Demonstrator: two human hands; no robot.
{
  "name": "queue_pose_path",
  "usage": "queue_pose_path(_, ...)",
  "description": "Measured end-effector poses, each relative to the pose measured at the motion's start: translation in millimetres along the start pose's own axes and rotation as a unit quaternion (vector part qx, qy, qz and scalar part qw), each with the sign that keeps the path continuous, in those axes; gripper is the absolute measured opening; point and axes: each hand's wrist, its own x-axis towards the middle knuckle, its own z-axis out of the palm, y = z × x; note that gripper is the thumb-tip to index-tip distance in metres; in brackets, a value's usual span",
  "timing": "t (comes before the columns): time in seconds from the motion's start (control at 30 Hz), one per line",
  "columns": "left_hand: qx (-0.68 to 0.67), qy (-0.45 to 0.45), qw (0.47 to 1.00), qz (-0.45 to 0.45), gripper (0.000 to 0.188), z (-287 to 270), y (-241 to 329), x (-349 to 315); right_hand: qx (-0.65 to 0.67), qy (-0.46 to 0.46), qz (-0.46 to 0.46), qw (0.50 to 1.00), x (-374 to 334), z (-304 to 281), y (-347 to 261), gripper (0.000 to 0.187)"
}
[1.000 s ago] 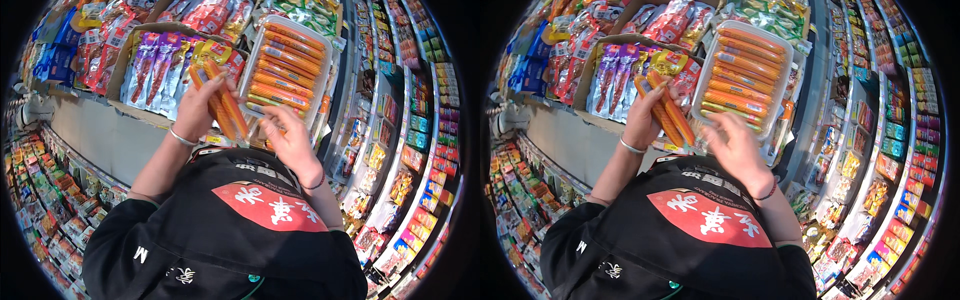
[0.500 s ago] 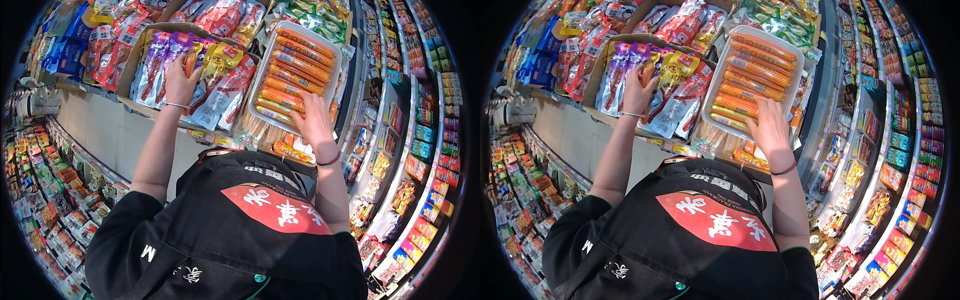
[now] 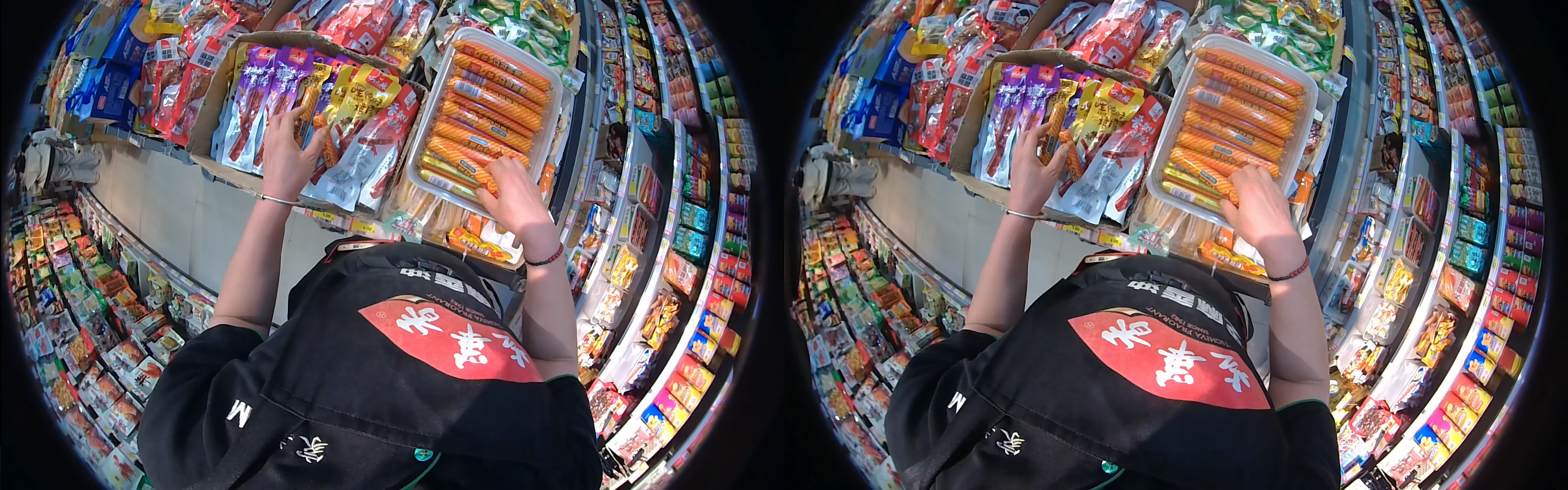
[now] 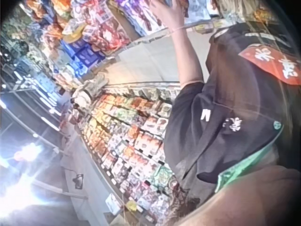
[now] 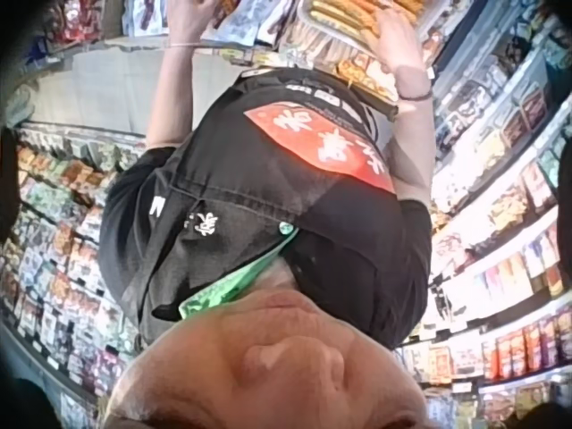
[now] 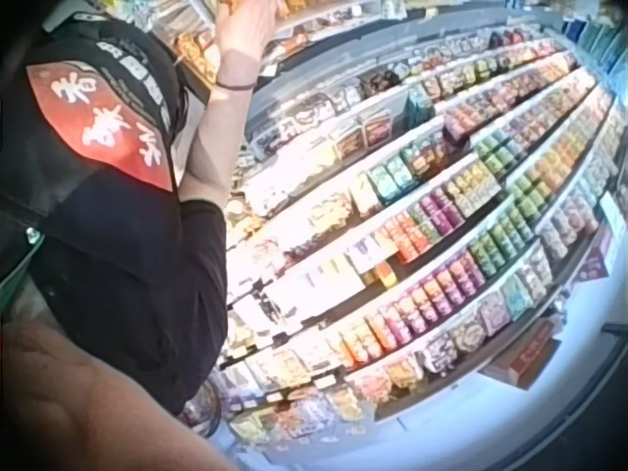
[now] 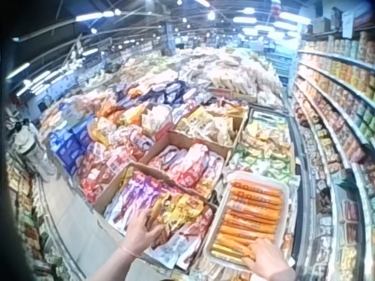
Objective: The person carries a white tray of packaged snack sticks through a store aisle, places it on a shelf, then repeatedly picks up individual snack sticks to inspect them before returning them to the tray. The person handles the snack sticks one at a time and in small groups, turning them over in their hands.
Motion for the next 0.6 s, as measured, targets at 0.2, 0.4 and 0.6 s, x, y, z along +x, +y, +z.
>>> queue_pose_path(0.2, 0.042, -0.107, 0.987, -0.113, 0.045, 8.6, 11.7, -16.3, 0.022, -0.032, 0.013, 0.999, 0.3, -4.1, 0.3, 0.031)
queue_pose_path(0.4, -0.04, -0.027, 0.995, -0.091, 0.036, 18.0, 15.7, -10.8, 0.082, -0.025, 0.016, 0.996, -2.8, -4.1, 8.8, 0.042)
queue_pose_path(0.6, 0.082, 0.011, 0.996, -0.045, 0.04, 15.4, -5.9, 20.3, 0.158, 0.069, 0.108, 0.979, -11.5, -9.8, 12.0, 0.04)
